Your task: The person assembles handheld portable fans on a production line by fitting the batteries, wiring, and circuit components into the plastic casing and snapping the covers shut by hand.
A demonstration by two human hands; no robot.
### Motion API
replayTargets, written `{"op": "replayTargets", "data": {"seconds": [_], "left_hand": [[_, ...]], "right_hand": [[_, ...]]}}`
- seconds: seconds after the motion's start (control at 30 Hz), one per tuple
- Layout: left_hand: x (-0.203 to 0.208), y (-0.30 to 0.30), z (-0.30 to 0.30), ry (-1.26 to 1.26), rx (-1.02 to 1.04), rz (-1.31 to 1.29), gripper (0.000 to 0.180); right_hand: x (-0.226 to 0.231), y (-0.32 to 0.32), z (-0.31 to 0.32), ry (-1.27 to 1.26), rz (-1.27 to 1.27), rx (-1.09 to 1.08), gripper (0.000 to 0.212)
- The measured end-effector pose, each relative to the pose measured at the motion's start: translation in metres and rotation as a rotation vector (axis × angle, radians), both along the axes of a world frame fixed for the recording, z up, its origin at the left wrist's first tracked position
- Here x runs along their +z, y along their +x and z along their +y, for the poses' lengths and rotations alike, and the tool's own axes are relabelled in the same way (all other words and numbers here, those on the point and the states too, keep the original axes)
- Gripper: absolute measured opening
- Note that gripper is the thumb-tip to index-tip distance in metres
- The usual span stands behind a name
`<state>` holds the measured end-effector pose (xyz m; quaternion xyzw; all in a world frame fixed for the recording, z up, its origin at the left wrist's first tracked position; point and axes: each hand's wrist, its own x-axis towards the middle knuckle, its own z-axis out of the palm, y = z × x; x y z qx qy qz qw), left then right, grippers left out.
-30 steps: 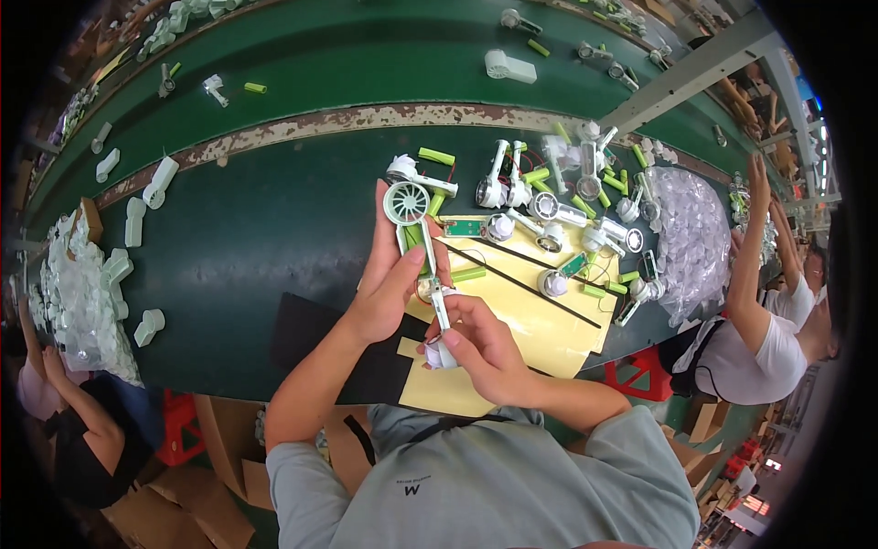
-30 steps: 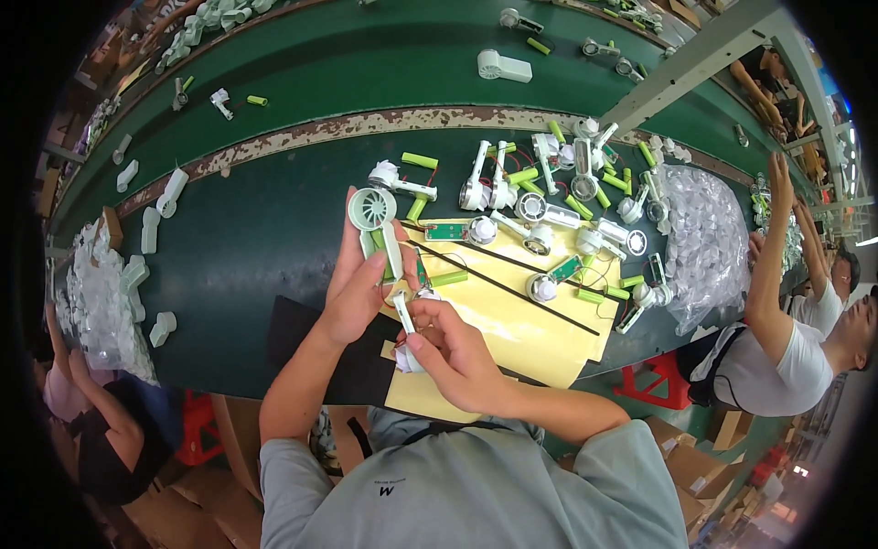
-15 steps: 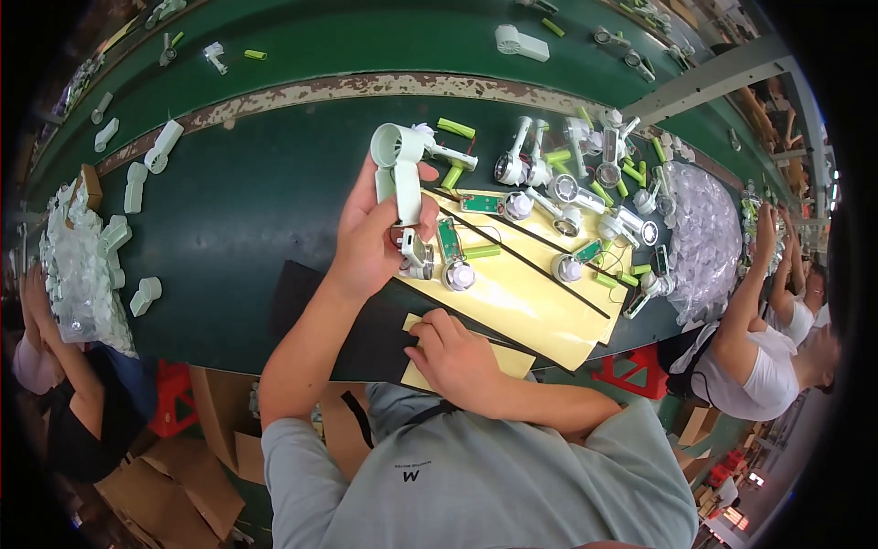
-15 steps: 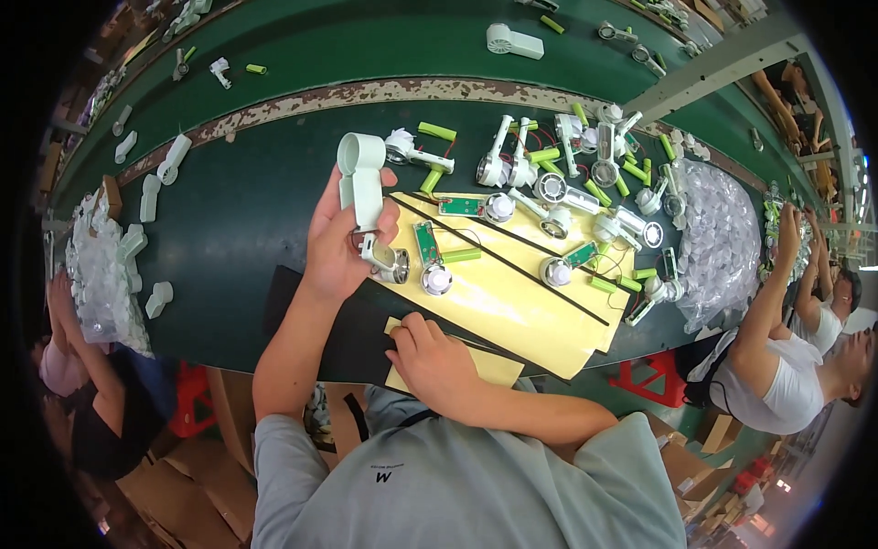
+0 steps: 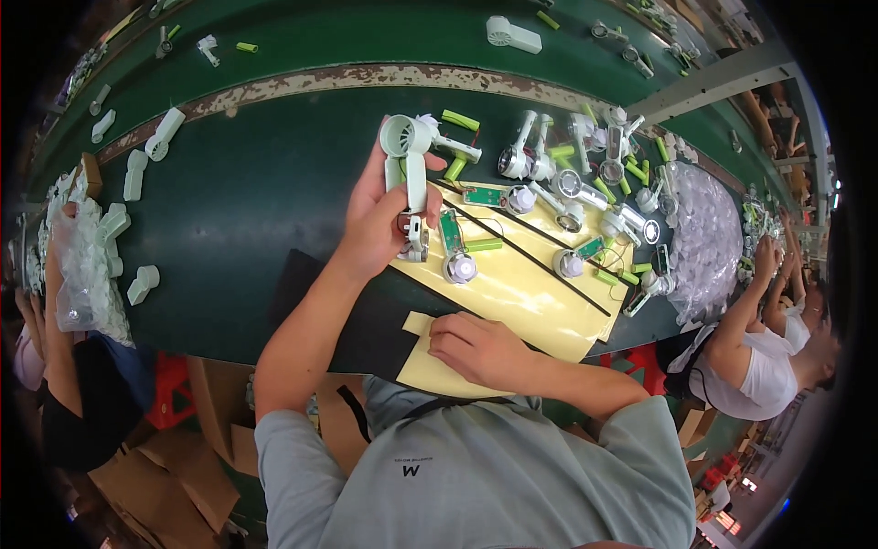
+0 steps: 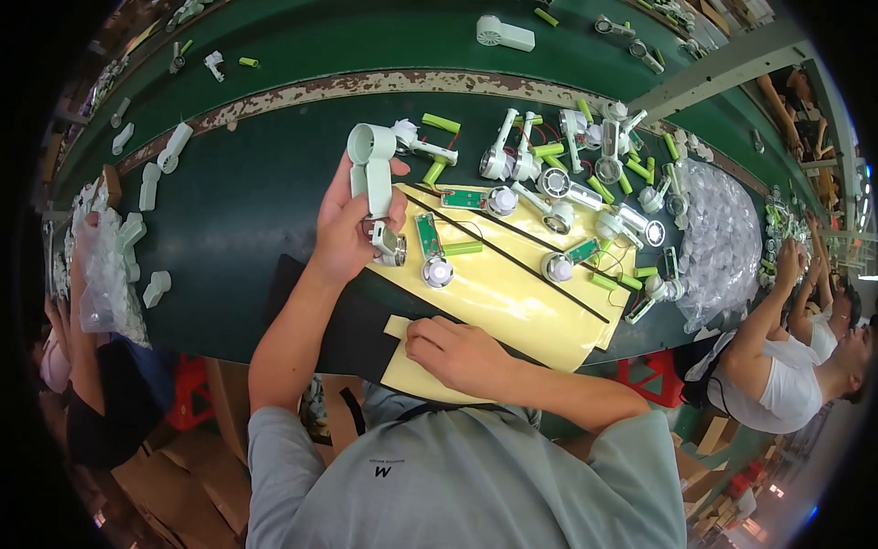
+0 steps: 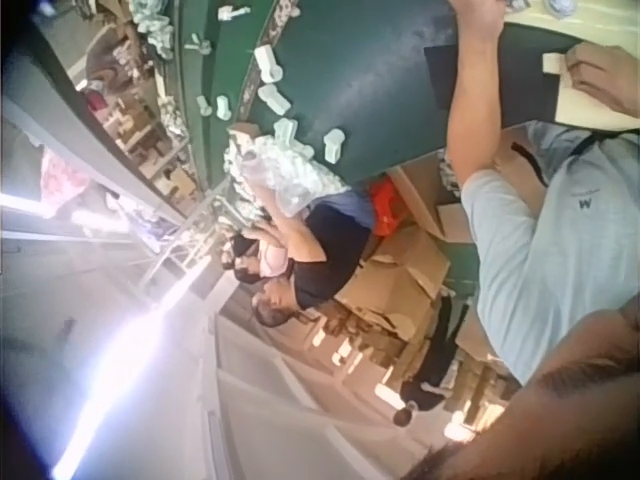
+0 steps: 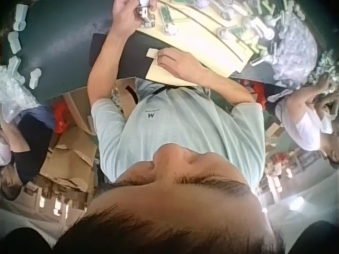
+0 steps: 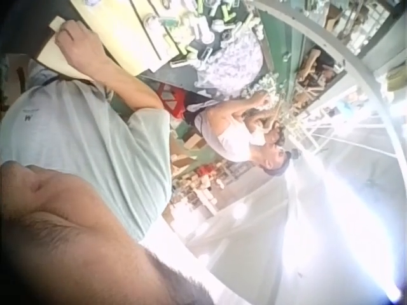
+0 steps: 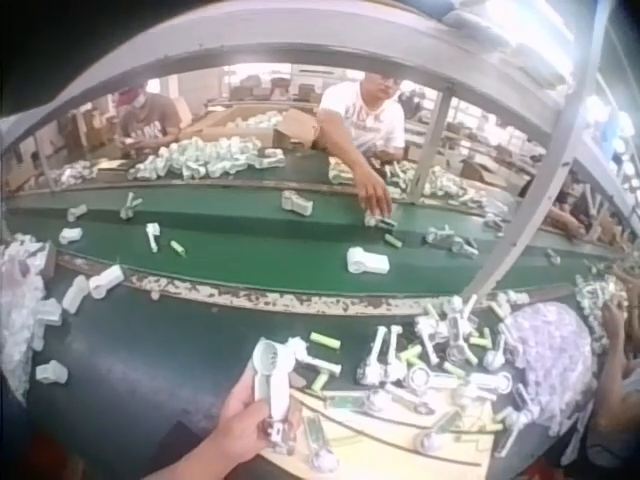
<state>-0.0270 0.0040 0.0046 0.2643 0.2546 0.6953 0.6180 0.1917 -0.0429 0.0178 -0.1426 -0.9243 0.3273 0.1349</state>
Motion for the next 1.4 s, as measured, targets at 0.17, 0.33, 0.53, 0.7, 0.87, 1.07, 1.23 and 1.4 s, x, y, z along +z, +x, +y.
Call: {"op": "replayTargets", "data": {"seconds": [0.17,0.33,0.53,0.7,0.87,1.07,1.23,1.4], "left_hand": [[-0.001,0.001,-0.003,0.018,-0.001,0.016,0.070],[-0.001,0.000,0.000,0.031,-0.002,0.034,0.070],[0.001,0.001,-0.002,0.035,0.002,0.027,0.070],[0.005,0.004,-0.004,0.015,-0.003,0.059,0.073],[0.004,0.002,-0.005,0.039,0.000,0.088,0.073],[0.008,0.004,-0.003,0.029,-0.009,0.076,0.073],[0.012,0.003,-0.007,-0.013,-0.013,0.120,0.074],[0.030,0.008,-0.018,-0.054,-0.167,0.373,0.074]], "right_hand": [[-0.004,-0.020,-0.021,0.143,-0.122,-0.139,0.020],[-0.007,-0.024,-0.023,0.028,-0.083,-0.142,0.020],[0.011,0.011,0.003,-0.171,-0.006,0.078,0.017],[0.004,0.011,-0.006,0.207,-0.215,-0.025,0.015],[0.014,0.012,-0.002,0.317,-0.194,0.022,0.031],[0.009,0.011,-0.005,0.120,-0.173,-0.016,0.034],[0.006,0.010,-0.004,0.074,-0.214,0.032,0.028],[0.051,0.019,0.043,-0.527,0.044,-0.029,0.023]]}}
